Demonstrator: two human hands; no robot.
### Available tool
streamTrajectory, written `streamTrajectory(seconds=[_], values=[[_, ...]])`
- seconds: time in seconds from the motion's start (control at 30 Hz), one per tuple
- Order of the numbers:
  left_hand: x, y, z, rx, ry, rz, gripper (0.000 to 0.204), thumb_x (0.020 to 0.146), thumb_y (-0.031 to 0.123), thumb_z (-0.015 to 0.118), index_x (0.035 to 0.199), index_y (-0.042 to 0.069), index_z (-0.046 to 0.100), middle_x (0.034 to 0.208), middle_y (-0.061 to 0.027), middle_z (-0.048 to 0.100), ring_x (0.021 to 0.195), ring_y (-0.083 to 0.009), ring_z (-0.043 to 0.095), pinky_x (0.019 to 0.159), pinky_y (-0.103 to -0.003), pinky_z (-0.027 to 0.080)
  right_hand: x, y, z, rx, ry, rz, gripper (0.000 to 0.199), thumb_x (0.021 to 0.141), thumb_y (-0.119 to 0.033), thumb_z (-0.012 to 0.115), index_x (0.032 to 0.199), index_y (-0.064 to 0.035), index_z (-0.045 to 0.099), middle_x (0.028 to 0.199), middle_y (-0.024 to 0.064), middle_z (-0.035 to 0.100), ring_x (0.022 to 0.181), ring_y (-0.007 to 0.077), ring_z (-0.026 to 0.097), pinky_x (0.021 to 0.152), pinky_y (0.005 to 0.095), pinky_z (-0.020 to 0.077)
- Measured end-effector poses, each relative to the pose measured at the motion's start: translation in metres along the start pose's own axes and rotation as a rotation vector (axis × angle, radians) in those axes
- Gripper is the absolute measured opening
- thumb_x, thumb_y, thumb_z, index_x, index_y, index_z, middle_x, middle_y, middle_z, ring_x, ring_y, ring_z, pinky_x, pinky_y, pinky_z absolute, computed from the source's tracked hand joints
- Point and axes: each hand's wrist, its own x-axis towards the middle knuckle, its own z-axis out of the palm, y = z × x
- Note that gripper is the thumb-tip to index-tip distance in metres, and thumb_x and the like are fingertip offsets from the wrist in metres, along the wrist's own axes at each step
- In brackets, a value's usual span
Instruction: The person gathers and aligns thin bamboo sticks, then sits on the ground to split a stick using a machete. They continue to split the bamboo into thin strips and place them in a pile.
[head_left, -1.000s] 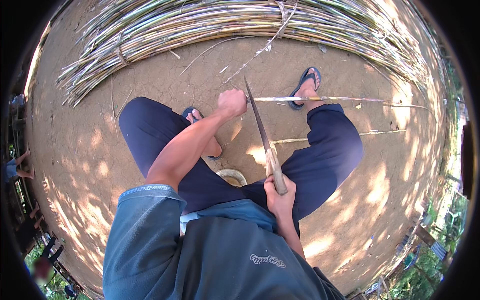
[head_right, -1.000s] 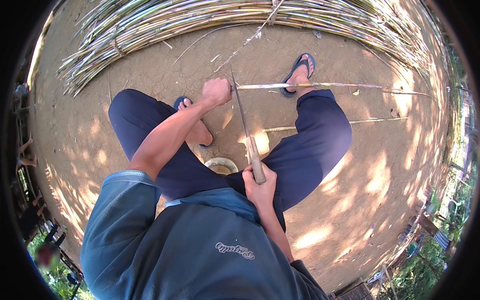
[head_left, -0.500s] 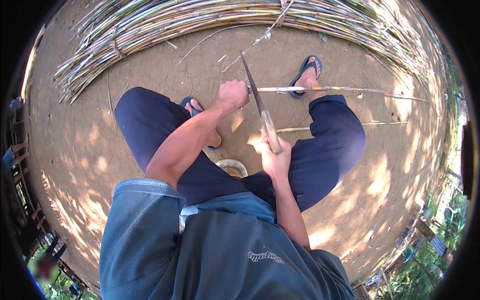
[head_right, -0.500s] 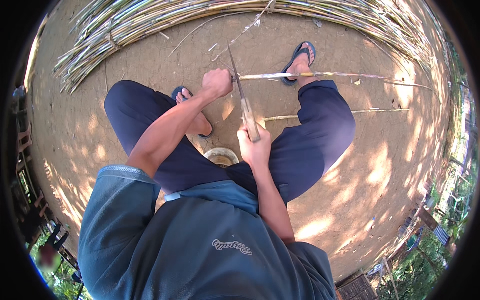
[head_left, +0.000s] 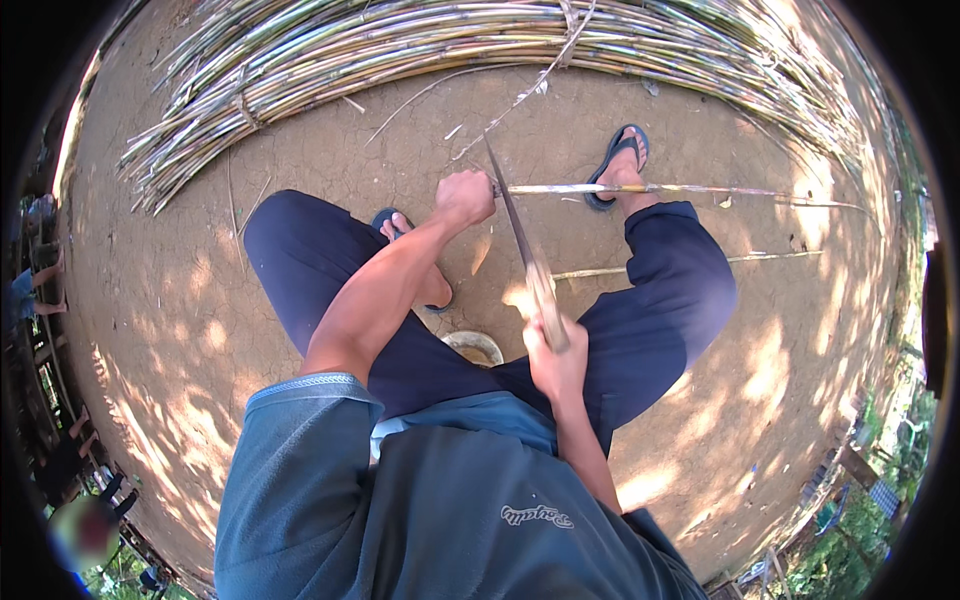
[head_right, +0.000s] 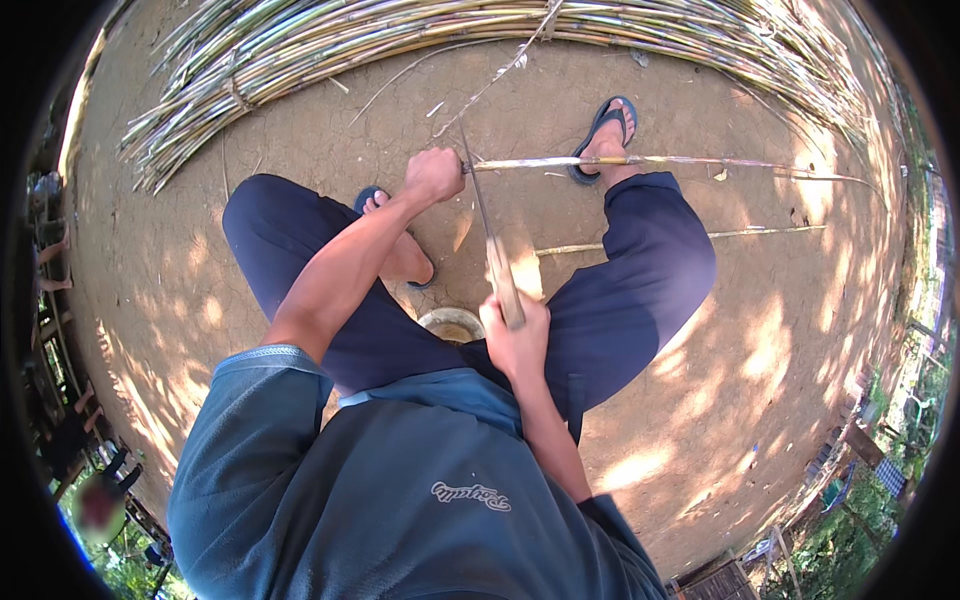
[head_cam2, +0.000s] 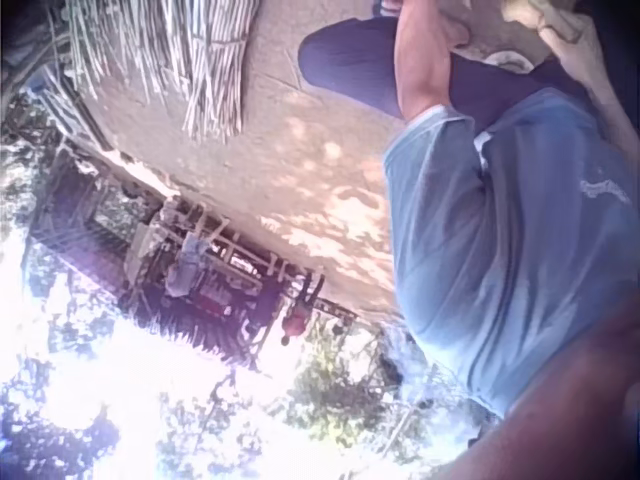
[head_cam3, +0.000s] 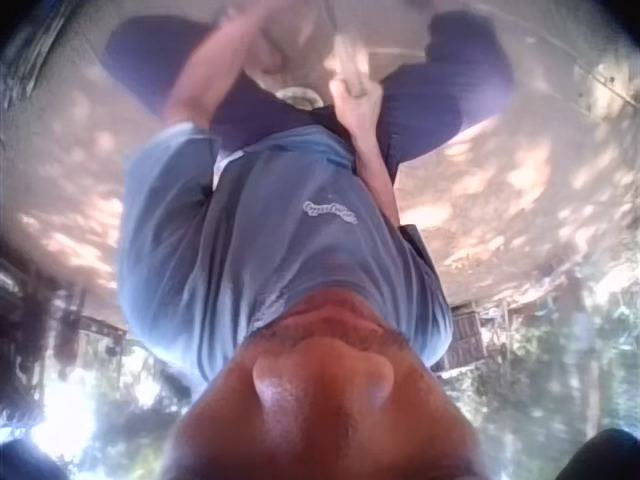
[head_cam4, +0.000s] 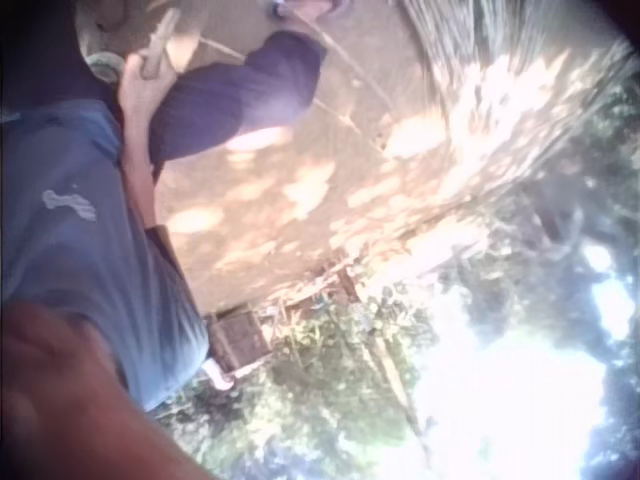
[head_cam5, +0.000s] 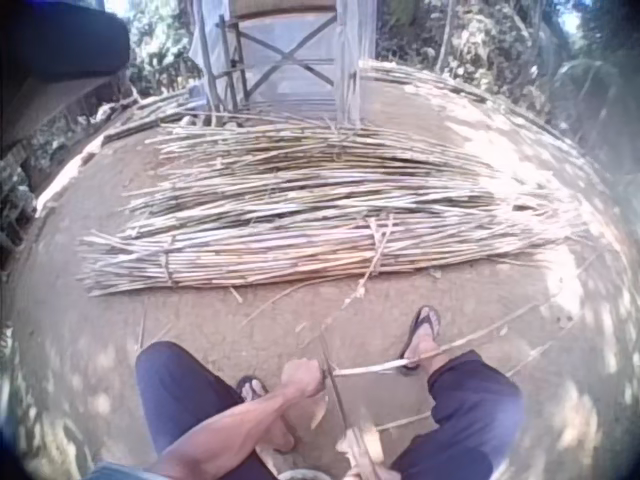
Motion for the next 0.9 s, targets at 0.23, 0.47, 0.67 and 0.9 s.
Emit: streamTrajectory(seconds=[0.23,0.47,0.67,0.9], values=[[-0.003,0.013,-0.01,-0.015,-0.048,-0.018,0.025,0.074,0.013,0.062,0.094,0.003,0.074,0.098,-0.0193,0.072,0.095,-0.0332,0.07,0.081,-0.042,0.057,0.058,0.001,0.026,0.16,-0.017,0.067,0.008,0.08,-0.005,0.065,0.076,-0.0005,0.061,0.06,0.0009,0.055,0.057,0.0069,0.051,0.053,0.0273,0.0417],[-0.007,0.021,-0.007,0.015,-0.073,-0.007,0.025,0.075,0.013,0.062,0.094,0.002,0.074,0.1,-0.0187,0.072,0.095,-0.0326,0.07,0.081,-0.042,0.057,-0.016,0.015,-0.006,0.076,0.096,-0.051,0.005,0.076,-0.004,0.065,0.073,-0.0006,0.063,0.061,0.0047,0.061,0.06,0.0082,0.061,0.06,0.0271,0.0483],[0.0,0.01,-0.006,-0.002,-0.097,-0.024,0.026,0.075,0.014,0.062,0.096,0.003,0.074,0.1,-0.0192,0.072,0.095,-0.0332,0.07,0.082,-0.042,0.057,0.033,0.004,0.016,0.045,0.013,0.002,0.005,0.079,-0.004,0.066,0.078,-0.0009,0.062,0.062,-0.0003,0.056,0.058,0.006,0.052,0.055,0.0261,0.0422],[-0.003,0.016,-0.003,-0.025,-0.079,-0.035,0.026,0.075,0.015,0.062,0.096,0.003,0.074,0.102,-0.019,0.071,0.096,-0.0336,0.07,0.084,-0.043,0.056,0.039,-0.001,0.014,-0.01,0.038,0.019,0.008,0.079,-0.006,0.065,0.075,0.0002,0.062,0.062,0.0023,0.059,0.059,0.0071,0.055,0.057,0.0262,0.0448]])
